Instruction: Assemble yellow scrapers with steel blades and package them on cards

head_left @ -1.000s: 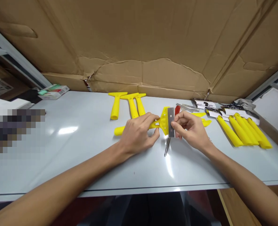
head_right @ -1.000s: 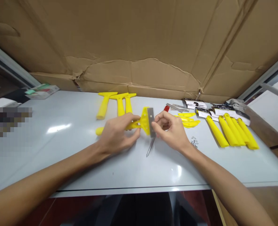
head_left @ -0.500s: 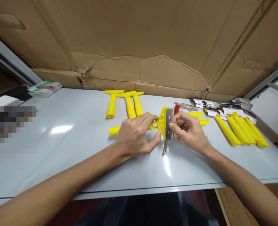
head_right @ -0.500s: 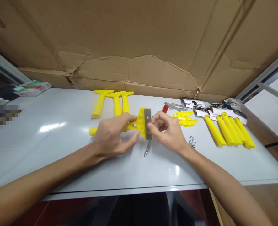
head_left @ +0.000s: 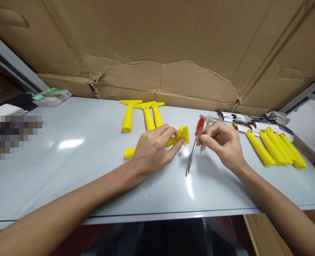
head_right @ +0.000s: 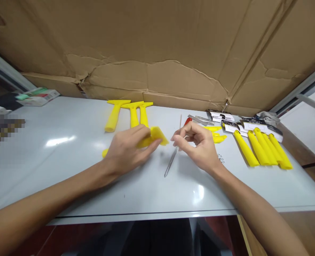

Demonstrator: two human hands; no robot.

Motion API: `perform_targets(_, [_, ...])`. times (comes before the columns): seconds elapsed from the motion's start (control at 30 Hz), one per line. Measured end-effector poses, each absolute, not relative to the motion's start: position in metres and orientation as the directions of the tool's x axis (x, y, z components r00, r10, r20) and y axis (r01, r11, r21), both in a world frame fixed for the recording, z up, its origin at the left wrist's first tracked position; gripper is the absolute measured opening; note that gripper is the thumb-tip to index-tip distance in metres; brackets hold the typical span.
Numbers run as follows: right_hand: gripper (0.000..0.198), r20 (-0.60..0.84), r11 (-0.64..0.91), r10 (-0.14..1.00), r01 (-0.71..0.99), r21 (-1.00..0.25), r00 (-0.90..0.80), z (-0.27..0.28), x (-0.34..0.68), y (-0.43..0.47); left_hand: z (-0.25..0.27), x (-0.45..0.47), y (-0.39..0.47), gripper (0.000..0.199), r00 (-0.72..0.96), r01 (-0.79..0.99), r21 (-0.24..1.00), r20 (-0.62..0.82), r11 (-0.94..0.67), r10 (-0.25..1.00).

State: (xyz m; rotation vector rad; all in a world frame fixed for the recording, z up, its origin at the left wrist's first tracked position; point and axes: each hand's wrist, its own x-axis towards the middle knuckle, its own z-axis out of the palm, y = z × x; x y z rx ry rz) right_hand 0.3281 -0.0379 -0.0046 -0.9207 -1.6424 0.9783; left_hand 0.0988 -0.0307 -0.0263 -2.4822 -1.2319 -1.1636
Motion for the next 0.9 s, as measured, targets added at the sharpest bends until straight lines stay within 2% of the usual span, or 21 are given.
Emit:
perform_targets(0.07, [0.024,0.362,0.418,0.895,0.211,-0.883,-0.261,-0.007,0.327,-0.036,-0.025,0.099,-0.031,0.022,0.363,0.696,0.289,0.648,-0.657,0.669])
perform_targets(0.13, [0.030,0.371,0.447,0.882,0.270,-0.853,-0.290,-0.010,0.325,-0.037,-0.023,0.100,-0.032,0.019,0.351,0.665,0.391,0.589,-0.636,0.728])
perform_targets(0.3, [0.073,0.356,0.415,0.898,0.227,-0.881,-0.258,-0.015,0.322,-0.040,-0.015,0.100,-0.035,0.026,0.374,0.605,0.530,0.469,-0.594,0.800])
perform_targets(0.33, [0.073,0.361,0.421,0.897,0.244,-0.873,-0.255,-0.016,0.322,-0.040,-0.014,0.100,-0.034,0.027,0.379,0.601,0.545,0.450,-0.585,0.809])
perform_targets(0.47, [0.044,0.408,0.489,0.868,0.355,-0.797,-0.282,-0.020,0.322,-0.037,-0.013,0.100,-0.034,0.021,0.392,0.601,0.595,0.363,-0.534,0.845])
perform_targets(0.53, [0.037,0.407,0.490,0.868,0.355,-0.796,-0.286,-0.022,0.320,-0.036,-0.012,0.101,-0.035,0.021,0.398,0.597,0.611,0.337,-0.519,0.854])
perform_targets(0.73, [0.034,0.357,0.456,0.881,0.357,-0.815,-0.311,-0.023,0.316,-0.038,-0.010,0.102,-0.036,0.023,0.372,0.584,0.653,0.311,-0.481,0.874])
perform_targets(0.9, [0.037,0.314,0.401,0.893,0.251,-0.881,-0.321,-0.026,0.317,-0.037,-0.011,0.102,-0.036,0.021,0.346,0.586,0.640,0.357,-0.497,0.867])
